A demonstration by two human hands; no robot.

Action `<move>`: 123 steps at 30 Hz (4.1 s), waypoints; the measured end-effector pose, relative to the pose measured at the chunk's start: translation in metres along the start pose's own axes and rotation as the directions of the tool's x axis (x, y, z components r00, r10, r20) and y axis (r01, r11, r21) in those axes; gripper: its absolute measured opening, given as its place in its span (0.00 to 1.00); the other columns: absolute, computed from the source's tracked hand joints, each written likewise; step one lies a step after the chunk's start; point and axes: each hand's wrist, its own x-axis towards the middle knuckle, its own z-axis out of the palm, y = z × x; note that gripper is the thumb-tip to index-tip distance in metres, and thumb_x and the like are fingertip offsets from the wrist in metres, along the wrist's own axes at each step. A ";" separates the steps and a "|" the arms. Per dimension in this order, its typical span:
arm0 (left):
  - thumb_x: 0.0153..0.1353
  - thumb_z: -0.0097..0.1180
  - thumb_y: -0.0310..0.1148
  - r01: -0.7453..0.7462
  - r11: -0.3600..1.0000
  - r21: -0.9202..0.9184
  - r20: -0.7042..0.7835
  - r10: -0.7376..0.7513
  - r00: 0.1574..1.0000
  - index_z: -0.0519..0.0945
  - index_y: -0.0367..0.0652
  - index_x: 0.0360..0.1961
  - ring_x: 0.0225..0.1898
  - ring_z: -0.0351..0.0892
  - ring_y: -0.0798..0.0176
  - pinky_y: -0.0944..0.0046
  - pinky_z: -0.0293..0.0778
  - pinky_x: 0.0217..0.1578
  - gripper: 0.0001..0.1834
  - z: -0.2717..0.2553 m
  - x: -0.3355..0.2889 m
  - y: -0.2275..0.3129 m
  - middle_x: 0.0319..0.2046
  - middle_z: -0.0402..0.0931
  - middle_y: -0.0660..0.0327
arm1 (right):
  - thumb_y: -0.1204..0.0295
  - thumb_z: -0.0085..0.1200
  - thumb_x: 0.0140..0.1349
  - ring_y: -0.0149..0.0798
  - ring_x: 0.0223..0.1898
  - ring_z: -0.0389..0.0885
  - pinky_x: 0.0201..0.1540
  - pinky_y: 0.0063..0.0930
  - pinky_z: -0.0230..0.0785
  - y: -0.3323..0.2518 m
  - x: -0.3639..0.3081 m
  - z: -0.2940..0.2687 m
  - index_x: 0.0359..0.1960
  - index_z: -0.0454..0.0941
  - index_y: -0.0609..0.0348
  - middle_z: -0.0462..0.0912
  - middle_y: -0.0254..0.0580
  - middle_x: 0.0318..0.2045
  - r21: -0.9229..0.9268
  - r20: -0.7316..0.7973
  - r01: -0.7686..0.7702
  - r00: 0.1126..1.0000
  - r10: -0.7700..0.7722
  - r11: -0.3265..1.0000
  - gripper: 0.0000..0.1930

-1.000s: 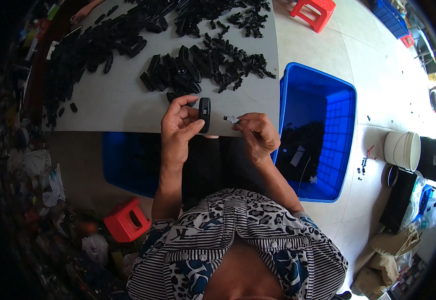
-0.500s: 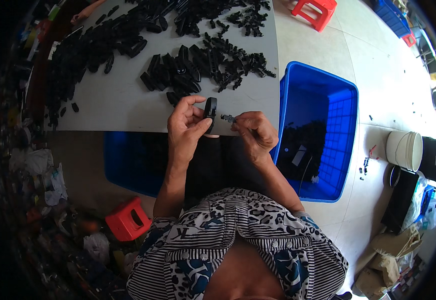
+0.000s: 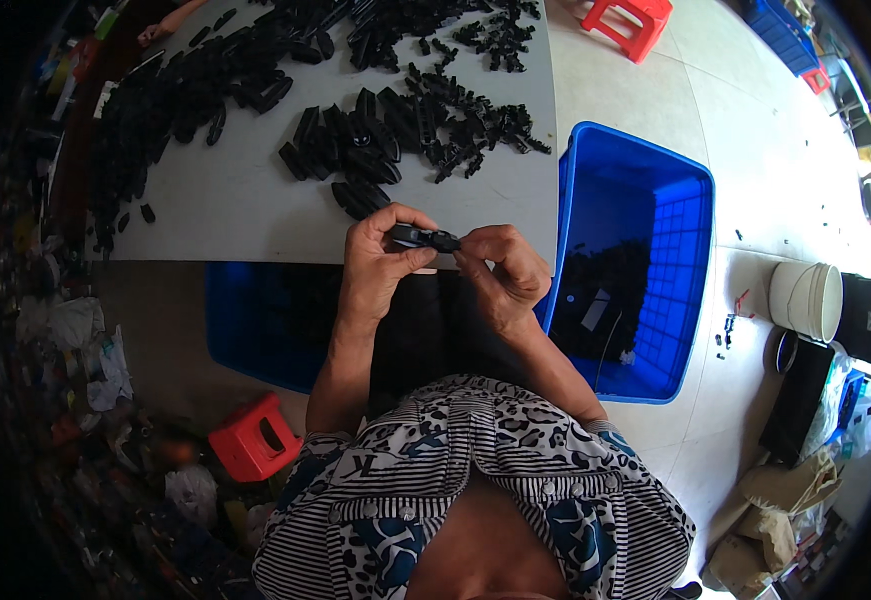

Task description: The person organizes small plastic parts on a table, then repeatedly fits pairs of components together by hand and drops the assembled pieces into a bin below.

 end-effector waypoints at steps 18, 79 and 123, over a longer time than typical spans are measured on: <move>0.58 0.52 0.28 -0.021 0.980 0.198 0.031 0.016 0.999 0.78 0.35 0.32 0.18 0.75 0.68 0.73 0.71 0.20 0.07 0.015 0.002 0.000 0.24 0.77 0.60 | 0.85 0.51 0.49 0.46 0.29 0.79 0.28 0.32 0.70 0.017 0.000 -0.027 0.29 0.74 0.63 0.76 0.46 0.30 -0.043 0.228 0.193 0.957 -0.179 0.980 0.06; 0.47 0.62 0.18 -0.082 0.406 0.910 -0.094 0.397 0.913 0.79 0.46 0.47 0.53 0.67 0.52 0.59 0.68 0.52 0.23 -0.066 0.013 -0.001 0.49 0.67 0.56 | 0.74 0.50 0.50 0.49 0.34 0.75 0.32 0.39 0.70 0.054 0.058 -0.033 0.33 0.75 0.55 0.69 0.46 0.32 -0.770 0.405 0.270 0.907 0.117 0.578 0.08; 0.56 0.60 0.25 0.118 0.967 -0.225 0.062 -0.107 0.992 0.75 0.35 0.37 0.28 0.71 0.65 0.66 0.70 0.29 0.09 0.015 0.008 -0.035 0.31 0.73 0.61 | 0.74 0.55 0.57 0.32 0.39 0.72 0.43 0.25 0.67 0.028 -0.006 -0.014 0.33 0.74 0.62 0.71 0.37 0.36 0.490 0.199 -0.359 0.933 0.299 0.794 0.06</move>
